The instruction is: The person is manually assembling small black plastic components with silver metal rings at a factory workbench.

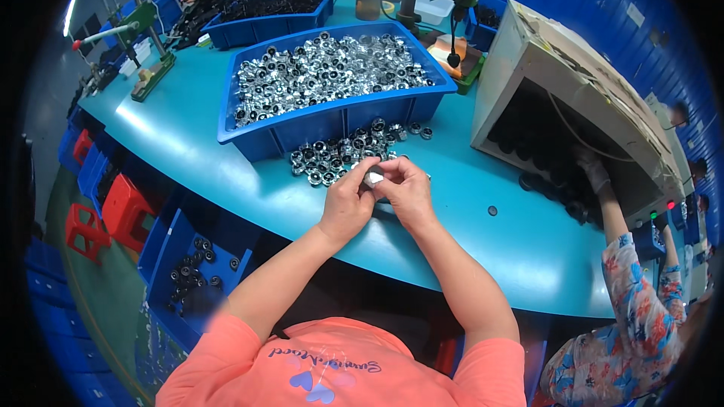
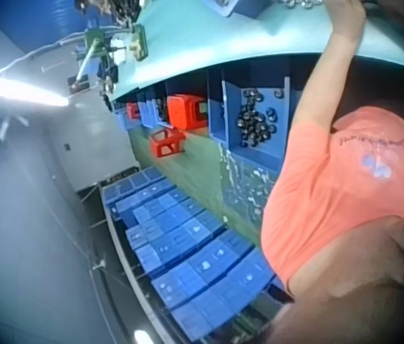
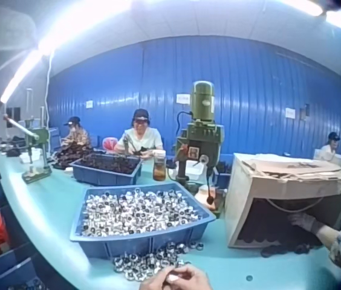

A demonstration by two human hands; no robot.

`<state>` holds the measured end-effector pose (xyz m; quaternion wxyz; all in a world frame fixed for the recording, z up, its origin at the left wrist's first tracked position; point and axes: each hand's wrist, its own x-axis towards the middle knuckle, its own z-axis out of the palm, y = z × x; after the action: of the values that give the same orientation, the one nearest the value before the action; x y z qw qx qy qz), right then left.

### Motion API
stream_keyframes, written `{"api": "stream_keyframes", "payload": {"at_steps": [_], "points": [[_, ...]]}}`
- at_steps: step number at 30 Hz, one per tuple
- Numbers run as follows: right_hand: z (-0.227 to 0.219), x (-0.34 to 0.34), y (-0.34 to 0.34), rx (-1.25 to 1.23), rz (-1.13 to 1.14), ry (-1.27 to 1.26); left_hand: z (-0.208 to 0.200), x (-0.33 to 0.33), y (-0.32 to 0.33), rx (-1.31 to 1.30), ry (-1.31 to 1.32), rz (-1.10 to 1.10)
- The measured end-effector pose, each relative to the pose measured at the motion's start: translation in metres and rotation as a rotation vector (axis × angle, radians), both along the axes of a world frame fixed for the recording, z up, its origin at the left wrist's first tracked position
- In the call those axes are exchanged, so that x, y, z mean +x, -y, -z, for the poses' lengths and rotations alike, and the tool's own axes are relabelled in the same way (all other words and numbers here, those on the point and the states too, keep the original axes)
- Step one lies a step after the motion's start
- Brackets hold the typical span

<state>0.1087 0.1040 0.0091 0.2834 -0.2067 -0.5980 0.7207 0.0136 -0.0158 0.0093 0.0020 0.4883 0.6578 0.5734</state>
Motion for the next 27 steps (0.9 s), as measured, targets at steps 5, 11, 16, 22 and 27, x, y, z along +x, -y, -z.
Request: {"api": "stream_keyframes", "payload": {"at_steps": [5,11,16,22,27], "points": [[-0.003,0.001,-0.001,-0.033,-0.002,0.012,0.001,-0.002,-0.002,0.008,-0.072,-0.008],[-0.015,0.007,-0.017,-0.25,-0.218,0.047,-0.002,-0.001,0.002,0.034,0.291,0.185],[-0.025,0.014,-0.018,-0.251,-0.235,-0.006,-0.011,-0.003,0.006,0.081,0.619,0.354],[-0.029,0.011,-0.008,-0.206,-0.25,-0.015,-0.009,-0.01,0.009,-0.004,0.722,0.271],[-0.013,0.008,-0.001,-0.064,-0.13,0.039,-0.002,-0.01,0.003,-0.008,0.608,0.148]]}}
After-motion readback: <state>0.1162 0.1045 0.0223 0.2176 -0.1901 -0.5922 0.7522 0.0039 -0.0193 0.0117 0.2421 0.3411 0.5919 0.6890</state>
